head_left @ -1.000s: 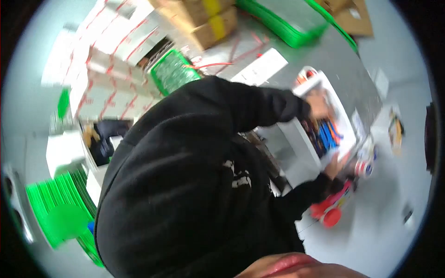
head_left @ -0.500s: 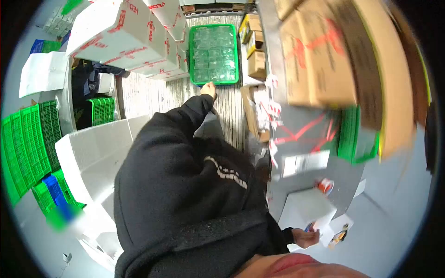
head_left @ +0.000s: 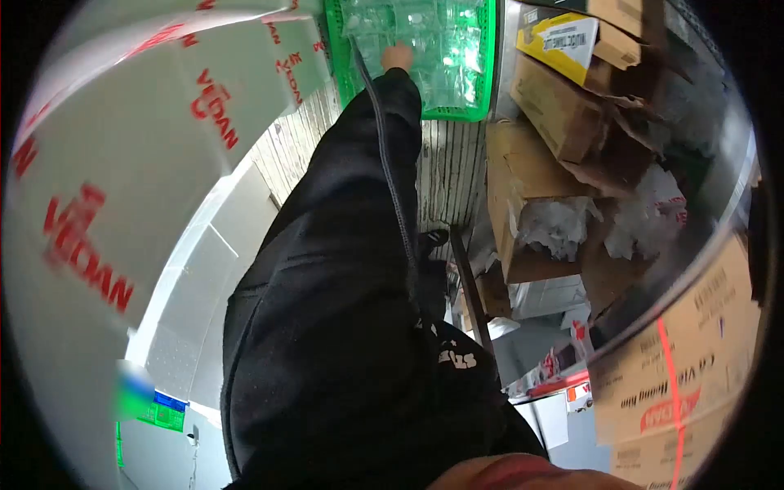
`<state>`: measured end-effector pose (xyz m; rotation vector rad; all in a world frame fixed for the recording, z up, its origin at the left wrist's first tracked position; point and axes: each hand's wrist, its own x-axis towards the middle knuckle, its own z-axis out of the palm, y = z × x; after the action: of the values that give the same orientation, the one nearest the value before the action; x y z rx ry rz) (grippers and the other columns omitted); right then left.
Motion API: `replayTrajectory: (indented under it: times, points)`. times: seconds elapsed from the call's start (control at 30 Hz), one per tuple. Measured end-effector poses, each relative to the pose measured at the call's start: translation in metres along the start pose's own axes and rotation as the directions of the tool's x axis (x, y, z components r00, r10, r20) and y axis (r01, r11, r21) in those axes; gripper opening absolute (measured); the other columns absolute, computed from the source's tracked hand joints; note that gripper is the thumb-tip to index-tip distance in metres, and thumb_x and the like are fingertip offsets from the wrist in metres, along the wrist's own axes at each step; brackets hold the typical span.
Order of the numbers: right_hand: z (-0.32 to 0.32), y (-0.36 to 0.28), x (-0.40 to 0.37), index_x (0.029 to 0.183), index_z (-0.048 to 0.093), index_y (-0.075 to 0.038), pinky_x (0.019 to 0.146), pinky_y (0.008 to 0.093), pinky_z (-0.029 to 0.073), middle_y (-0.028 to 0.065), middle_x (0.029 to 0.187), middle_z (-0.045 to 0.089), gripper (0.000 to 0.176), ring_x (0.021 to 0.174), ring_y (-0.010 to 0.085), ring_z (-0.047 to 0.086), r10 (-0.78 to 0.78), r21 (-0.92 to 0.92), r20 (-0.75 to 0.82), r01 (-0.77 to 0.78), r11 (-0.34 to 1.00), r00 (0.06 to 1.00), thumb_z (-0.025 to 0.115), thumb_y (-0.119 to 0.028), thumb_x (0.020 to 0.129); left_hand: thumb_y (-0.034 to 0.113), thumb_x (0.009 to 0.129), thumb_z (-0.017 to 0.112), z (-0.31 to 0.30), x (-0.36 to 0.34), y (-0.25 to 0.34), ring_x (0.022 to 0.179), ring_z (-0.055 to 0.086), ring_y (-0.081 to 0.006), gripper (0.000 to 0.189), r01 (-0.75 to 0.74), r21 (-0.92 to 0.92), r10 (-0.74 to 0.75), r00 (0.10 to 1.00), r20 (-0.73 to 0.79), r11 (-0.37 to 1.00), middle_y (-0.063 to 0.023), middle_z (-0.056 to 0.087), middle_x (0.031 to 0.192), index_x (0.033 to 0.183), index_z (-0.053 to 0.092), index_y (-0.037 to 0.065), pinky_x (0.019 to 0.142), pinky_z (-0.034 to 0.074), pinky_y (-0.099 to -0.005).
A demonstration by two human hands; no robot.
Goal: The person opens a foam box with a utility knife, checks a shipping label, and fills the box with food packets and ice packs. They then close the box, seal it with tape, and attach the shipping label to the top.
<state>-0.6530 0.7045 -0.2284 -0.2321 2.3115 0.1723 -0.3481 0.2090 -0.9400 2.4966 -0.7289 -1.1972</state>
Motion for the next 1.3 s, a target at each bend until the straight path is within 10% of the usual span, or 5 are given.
replayTrajectory:
  times: [0.5, 0.9, 1.1, 1.23, 1.3]
  points:
    - [0.022, -0.062, -0.015, 0.106, 0.062, -0.001, 0.068, 0.0261, 0.047, 0.008, 0.091, 0.065, 0.022, 0.077, 0.0141, 0.061, 0.158, -0.104, 0.148, -0.144, 0.984, 0.976, 0.05, -0.014, 0.093, 0.052, 0.092, 0.043, 0.054, -0.062, 0.032, 0.113, 0.05, -0.0394, 0.064, 0.341, 0.056, -0.305, 0.894, -0.329, 0.938, -0.0253, 0.046, 0.124, 0.123, 0.041, -0.004, 0.094, 0.035, -0.0517]
    - [0.027, -0.059, -0.002, 0.109, 0.061, 0.0, 0.072, 0.0252, 0.047, 0.0082, 0.096, 0.065, 0.027, 0.08, 0.0133, 0.061, 0.06, -0.094, 0.193, -0.043, 0.995, 0.979, 0.047, -0.019, 0.096, 0.028, 0.096, 0.048, 0.012, -0.102, 0.03, 0.071, 0.058, -0.0461, 0.027, -0.199, -0.078, 0.165, 0.936, -0.312, 0.977, -0.0232, 0.061, 0.073, 0.086, 0.048, 0.004, 0.059, 0.042, -0.0537]
    - [0.031, -0.067, 0.023, 0.11, 0.061, 0.0, 0.074, 0.0248, 0.047, 0.0083, 0.099, 0.066, 0.03, 0.081, 0.0129, 0.061, -0.256, 0.018, 0.259, 0.26, 0.965, 0.931, 0.045, -0.022, 0.098, 0.022, 0.092, 0.054, -0.156, -0.236, 0.051, 0.062, 0.056, -0.0436, 0.025, -0.682, 0.009, 0.682, 0.732, 0.006, 0.732, -0.0222, 0.056, 0.067, 0.077, 0.048, 0.004, 0.052, 0.041, -0.0486]
    - [0.042, -0.069, 0.064, 0.113, 0.06, 0.001, 0.082, 0.0283, 0.047, 0.0106, 0.107, 0.064, 0.034, 0.093, 0.0163, 0.06, -0.621, 0.448, 0.245, 0.481, 0.753, 0.745, 0.045, -0.026, 0.099, 0.016, 0.089, 0.058, -0.3, -0.398, 0.085, 0.057, 0.053, -0.0395, 0.024, -0.881, -0.183, 0.878, 0.372, 0.3, 0.436, -0.0189, 0.051, 0.062, 0.072, 0.048, 0.003, 0.05, 0.04, -0.0451]
    - [0.031, -0.109, 0.042, 0.14, 0.037, -0.002, 0.095, 0.0389, 0.042, 0.0117, 0.13, 0.051, 0.073, 0.113, 0.0219, 0.052, -0.619, 0.736, 0.33, 0.216, 0.641, 0.713, 0.049, -0.056, 0.091, 0.013, 0.087, 0.06, -0.355, -0.488, 0.103, 0.054, 0.051, -0.0355, 0.023, -0.88, -0.364, 0.918, 0.171, 0.358, 0.306, -0.0147, 0.047, 0.059, 0.07, 0.049, 0.004, 0.048, 0.039, -0.043]
